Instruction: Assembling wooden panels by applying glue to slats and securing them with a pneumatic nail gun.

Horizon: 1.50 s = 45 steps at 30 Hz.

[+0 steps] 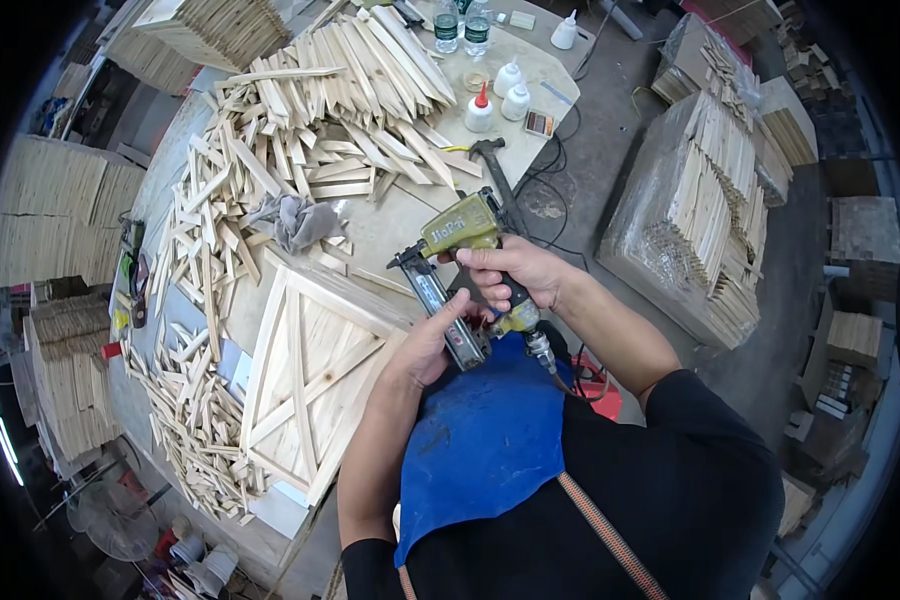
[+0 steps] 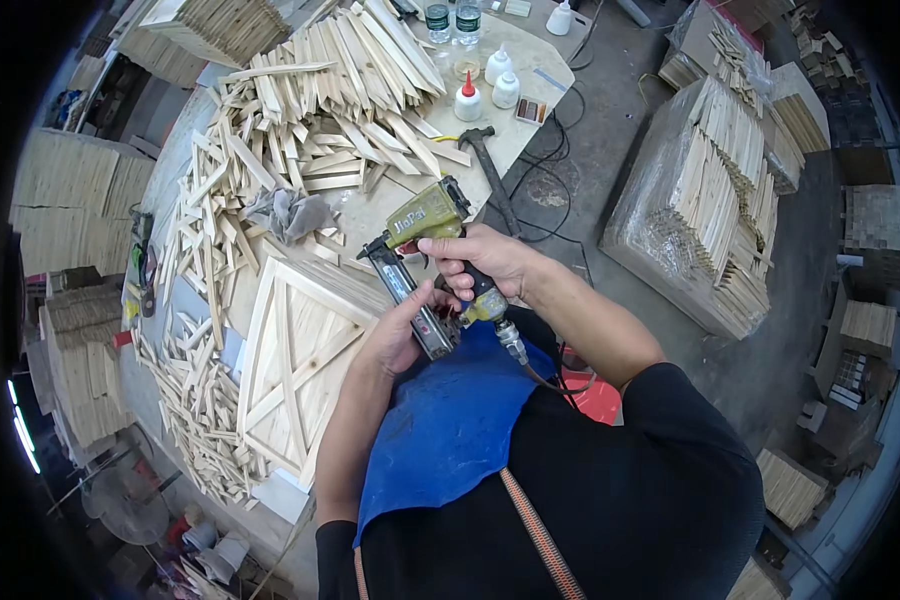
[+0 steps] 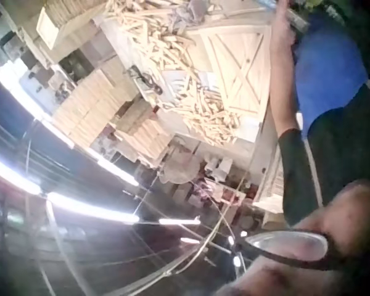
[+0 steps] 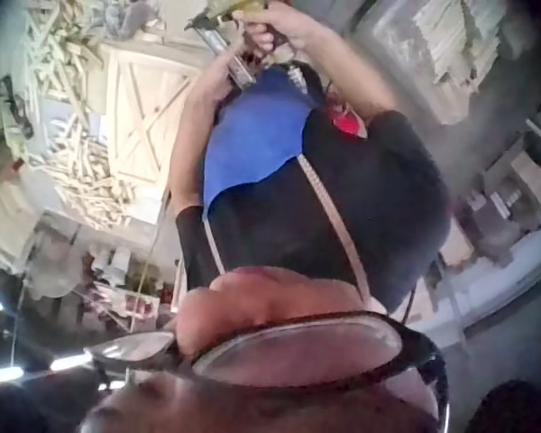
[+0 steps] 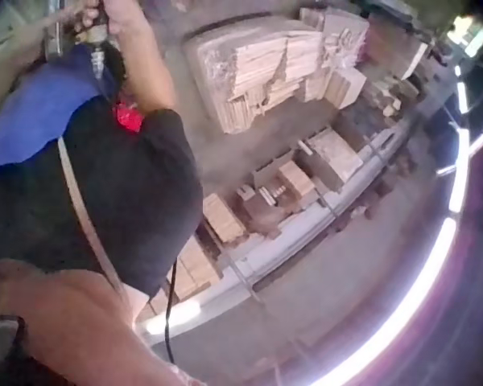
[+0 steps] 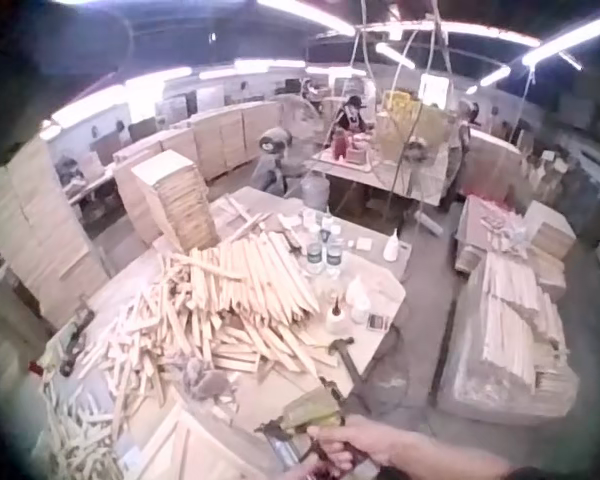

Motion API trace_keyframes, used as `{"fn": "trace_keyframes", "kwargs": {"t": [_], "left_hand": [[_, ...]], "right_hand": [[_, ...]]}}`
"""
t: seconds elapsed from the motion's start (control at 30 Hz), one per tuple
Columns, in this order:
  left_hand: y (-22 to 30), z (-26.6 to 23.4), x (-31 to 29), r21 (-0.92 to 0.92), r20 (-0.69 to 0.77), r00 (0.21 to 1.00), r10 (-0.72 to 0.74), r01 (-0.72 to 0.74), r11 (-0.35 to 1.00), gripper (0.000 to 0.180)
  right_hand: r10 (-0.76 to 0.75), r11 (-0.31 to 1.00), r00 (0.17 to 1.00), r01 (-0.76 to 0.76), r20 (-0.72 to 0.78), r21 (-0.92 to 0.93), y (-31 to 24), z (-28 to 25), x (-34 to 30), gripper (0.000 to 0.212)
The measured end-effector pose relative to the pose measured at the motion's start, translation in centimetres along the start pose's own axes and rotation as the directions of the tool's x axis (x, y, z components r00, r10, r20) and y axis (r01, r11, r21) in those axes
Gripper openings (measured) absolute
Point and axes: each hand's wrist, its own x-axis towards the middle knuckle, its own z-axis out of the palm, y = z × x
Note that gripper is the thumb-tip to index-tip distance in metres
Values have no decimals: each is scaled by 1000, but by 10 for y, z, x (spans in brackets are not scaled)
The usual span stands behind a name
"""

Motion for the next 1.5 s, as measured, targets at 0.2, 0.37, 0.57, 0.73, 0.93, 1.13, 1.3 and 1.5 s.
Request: {"fn": "trace_keyframes", "kwargs": {"t": [0.2,0.37,0.57,0.73,0.93,1.13,1.3,1.5], "left_hand": [[-19,24,17,-66,-66,998,-2,-3,998,40],[-38,30,-2,-89,-31,995,-96,93,992,39],[-77,33,-13,12,182,965,-187,188,982,43],[-97,48,-25,2,189,975,-117,118,993,52],[-64,63,-5,-321,-82,996,-33,5,947,46],[-73,50,41,-308,-209,978,22,-87,947,38],[-54,75,79,-336,-444,896,-7,-159,928,33],[-40,100,115,-411,-527,850,-9,-245,878,29]], "right_hand": [[-32,990,999,34,-21,140,7,-24,-15,28],[-87,982,986,109,-142,155,21,-39,-28,34],[-106,960,970,157,-218,231,20,-66,-38,29],[-78,948,976,135,-202,288,23,-73,-54,27],[-22,943,997,44,-70,331,38,-89,-33,26],[77,967,995,-58,-67,250,17,-120,11,37],[-270,778,888,-25,-371,-627,-36,-233,50,56],[-647,528,482,-276,-591,-803,-113,-381,126,29]]}}
